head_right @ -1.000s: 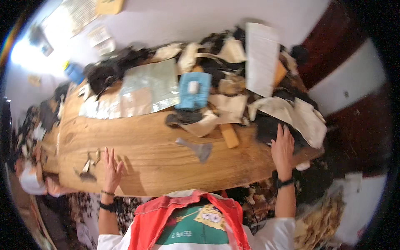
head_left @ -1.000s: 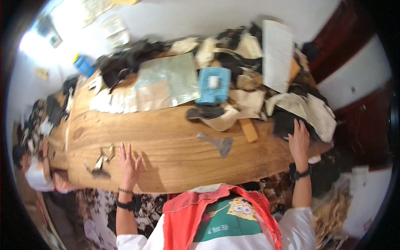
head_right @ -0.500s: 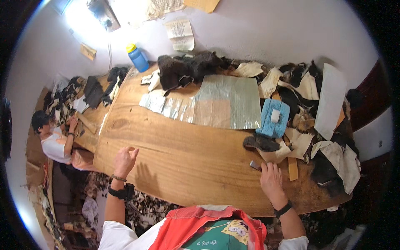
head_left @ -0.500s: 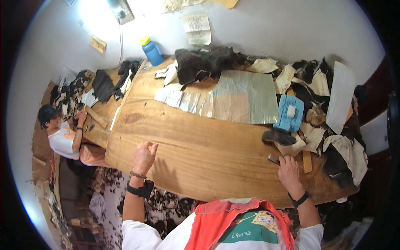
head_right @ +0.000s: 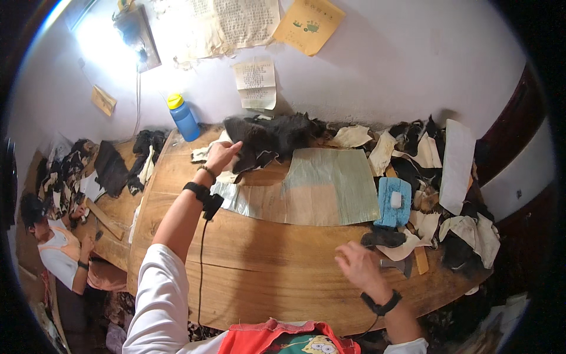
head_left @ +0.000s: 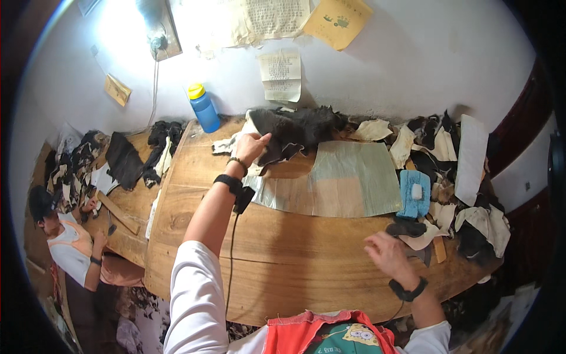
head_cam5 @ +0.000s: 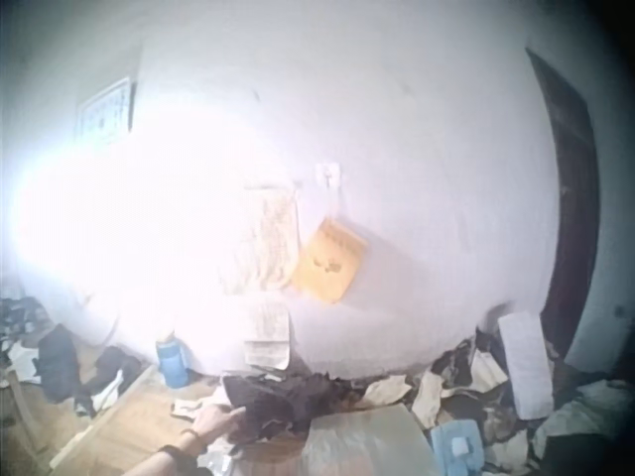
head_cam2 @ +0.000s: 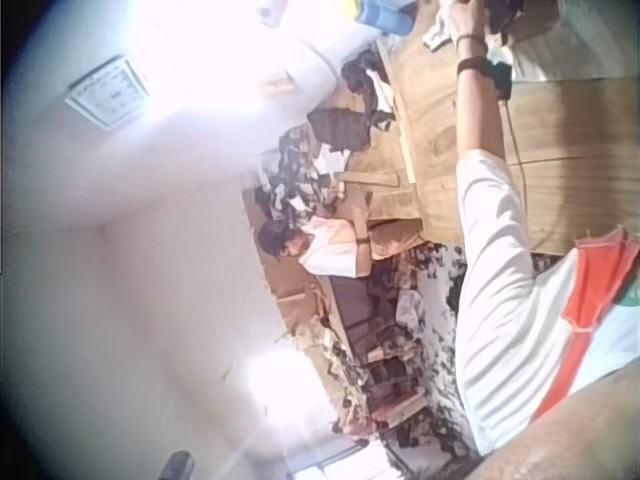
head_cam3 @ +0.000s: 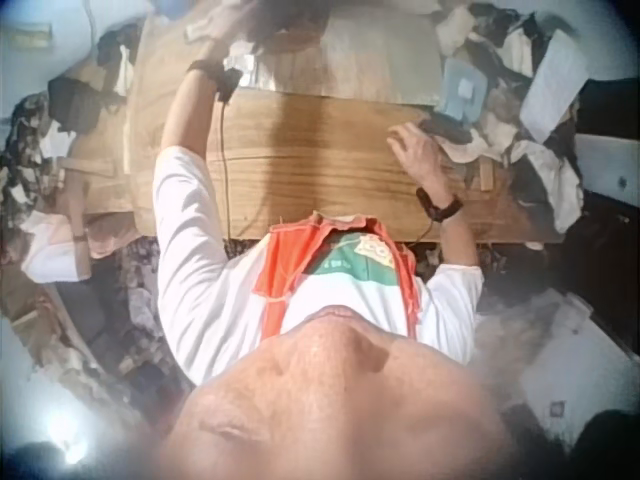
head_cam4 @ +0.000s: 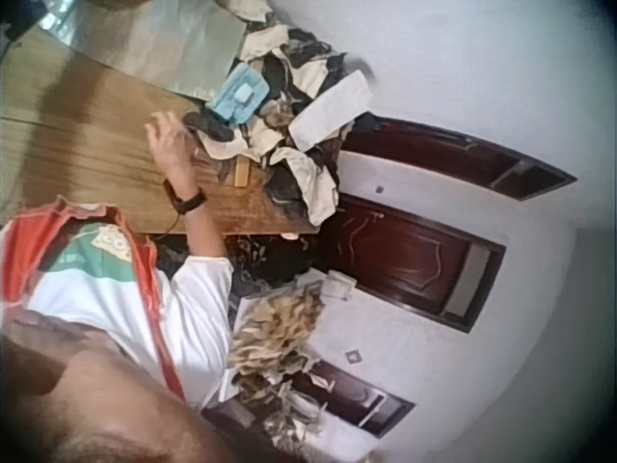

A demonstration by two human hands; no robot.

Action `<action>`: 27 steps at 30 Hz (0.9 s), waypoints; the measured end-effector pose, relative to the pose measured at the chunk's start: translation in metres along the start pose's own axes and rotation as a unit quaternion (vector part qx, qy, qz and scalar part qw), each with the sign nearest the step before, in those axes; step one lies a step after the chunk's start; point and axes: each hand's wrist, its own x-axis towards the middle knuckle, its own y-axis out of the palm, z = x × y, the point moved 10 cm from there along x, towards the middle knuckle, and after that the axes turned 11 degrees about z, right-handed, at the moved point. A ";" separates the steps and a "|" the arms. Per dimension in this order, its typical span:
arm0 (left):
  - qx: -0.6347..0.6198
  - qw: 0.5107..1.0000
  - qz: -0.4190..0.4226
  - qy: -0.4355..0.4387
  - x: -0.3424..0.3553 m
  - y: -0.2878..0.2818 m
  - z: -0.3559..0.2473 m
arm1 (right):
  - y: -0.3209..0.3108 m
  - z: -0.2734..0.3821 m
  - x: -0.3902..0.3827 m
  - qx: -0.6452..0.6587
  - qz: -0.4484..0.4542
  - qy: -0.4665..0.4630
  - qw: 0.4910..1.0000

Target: The recorder is marking, cutting, and preparing leather and fur pieces using templates and hand tools on a wooden workshop table.

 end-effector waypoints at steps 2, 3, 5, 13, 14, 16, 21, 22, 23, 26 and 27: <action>-0.229 0.972 0.050 0.002 0.030 -0.009 0.033 | 0.018 0.023 0.006 0.044 0.022 -0.032 0.998; -0.438 0.895 0.081 -0.037 0.042 0.003 0.033 | 0.024 0.021 0.004 0.081 0.043 -0.014 0.996; -0.560 0.819 0.092 0.086 0.055 -0.037 0.008 | 0.030 0.027 0.002 0.121 0.061 -0.002 0.991; -0.220 0.894 -0.194 0.338 -0.146 -0.060 -0.110 | 0.076 0.021 0.007 0.653 0.057 0.047 0.754; -0.560 0.736 -0.028 0.379 -0.182 -0.019 -0.118 | 0.078 0.030 0.008 0.659 0.052 0.056 0.748; -0.451 0.859 0.046 0.237 -0.259 0.062 -0.085 | 0.068 0.098 0.011 0.876 0.174 -0.080 0.443; -0.362 0.834 0.402 0.109 -0.358 0.162 -0.053 | 0.087 0.001 -0.020 0.783 -0.056 0.073 0.615; -0.364 0.839 0.397 0.075 -0.355 0.170 -0.022 | 0.084 -0.028 -0.032 0.704 -0.051 0.076 0.704; -0.363 0.845 0.390 0.041 -0.349 0.176 0.012 | 0.082 -0.043 -0.041 0.615 -0.043 0.078 0.783; -0.339 0.885 0.320 -0.001 -0.322 0.153 0.041 | 0.070 -0.054 -0.073 0.515 -0.057 0.150 0.842; -0.320 0.905 0.279 0.010 -0.315 0.144 0.033 | 0.073 -0.057 -0.082 0.515 -0.066 0.156 0.840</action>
